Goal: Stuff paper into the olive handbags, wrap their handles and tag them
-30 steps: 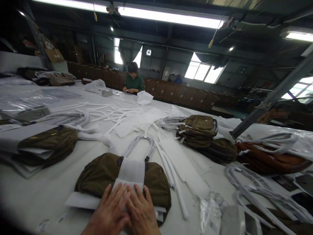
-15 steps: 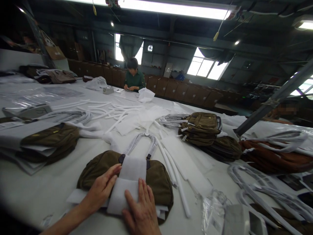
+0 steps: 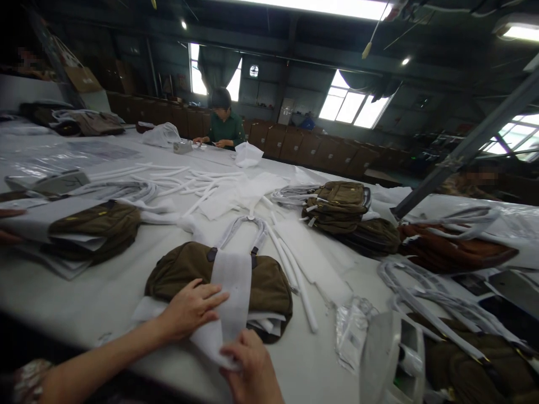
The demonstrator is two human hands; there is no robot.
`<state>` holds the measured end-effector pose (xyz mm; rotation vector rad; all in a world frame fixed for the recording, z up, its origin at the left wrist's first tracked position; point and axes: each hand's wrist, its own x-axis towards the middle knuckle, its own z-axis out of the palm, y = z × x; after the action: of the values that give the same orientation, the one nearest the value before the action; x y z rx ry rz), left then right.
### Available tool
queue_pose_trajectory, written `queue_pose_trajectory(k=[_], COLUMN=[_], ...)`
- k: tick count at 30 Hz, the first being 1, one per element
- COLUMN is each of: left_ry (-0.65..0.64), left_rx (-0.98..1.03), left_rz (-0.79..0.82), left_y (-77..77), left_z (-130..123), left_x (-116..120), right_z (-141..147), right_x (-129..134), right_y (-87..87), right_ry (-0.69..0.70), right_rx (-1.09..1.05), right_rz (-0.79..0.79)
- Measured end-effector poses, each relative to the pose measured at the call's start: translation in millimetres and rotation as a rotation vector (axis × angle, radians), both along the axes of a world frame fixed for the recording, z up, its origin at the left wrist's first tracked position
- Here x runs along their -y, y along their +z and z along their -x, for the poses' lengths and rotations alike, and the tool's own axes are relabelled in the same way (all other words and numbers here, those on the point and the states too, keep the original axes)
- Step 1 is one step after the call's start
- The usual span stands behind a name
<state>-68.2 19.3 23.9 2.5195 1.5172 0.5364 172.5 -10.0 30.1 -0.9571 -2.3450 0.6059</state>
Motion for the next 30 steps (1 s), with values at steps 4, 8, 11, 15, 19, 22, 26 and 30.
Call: queue_pose_trajectory(k=[4, 8, 11, 15, 19, 22, 26, 30], left_ry=[0.013, 0.026, 0.056, 0.084, 0.054, 0.026, 0.008, 0.013], left_rx=[-0.189, -0.286, -0.333, -0.368, -0.415, -0.436, -0.451, -0.447], left_rz=[-0.157, -0.227, -0.240, -0.272, -0.325, -0.358, -0.387, -0.414], left_y=[-7.4, -13.0, -16.3, -18.3, -14.6, -11.7, -15.3, -23.0], left_z=[-4.6, -14.5, -24.1, -33.1, -32.5, -28.7, -25.0, -22.7], left_x=[8.0, 13.6, 17.0, 17.8, 12.7, 11.0, 15.8, 20.0], right_z=[-4.4, 3.4, 7.4, 10.1, 10.5, 8.8, 9.4, 13.0], right_x=[36.2, 50.9, 55.4, 54.8, 54.9, 62.8, 75.8, 82.8], right_y=[-41.3, -69.2, -66.7, -44.1, -19.3, -15.5, -37.8, -64.3], right_ry=[0.093, 0.068, 0.039, 0.028, 0.080, 0.110, 0.094, 0.095], right_rx=[0.030, -0.039, -0.015, -0.006, 0.025, 0.027, -0.044, -0.046], right_rz=[-0.305, -0.434, -0.384, -0.421, -0.536, -0.589, -0.724, -0.799])
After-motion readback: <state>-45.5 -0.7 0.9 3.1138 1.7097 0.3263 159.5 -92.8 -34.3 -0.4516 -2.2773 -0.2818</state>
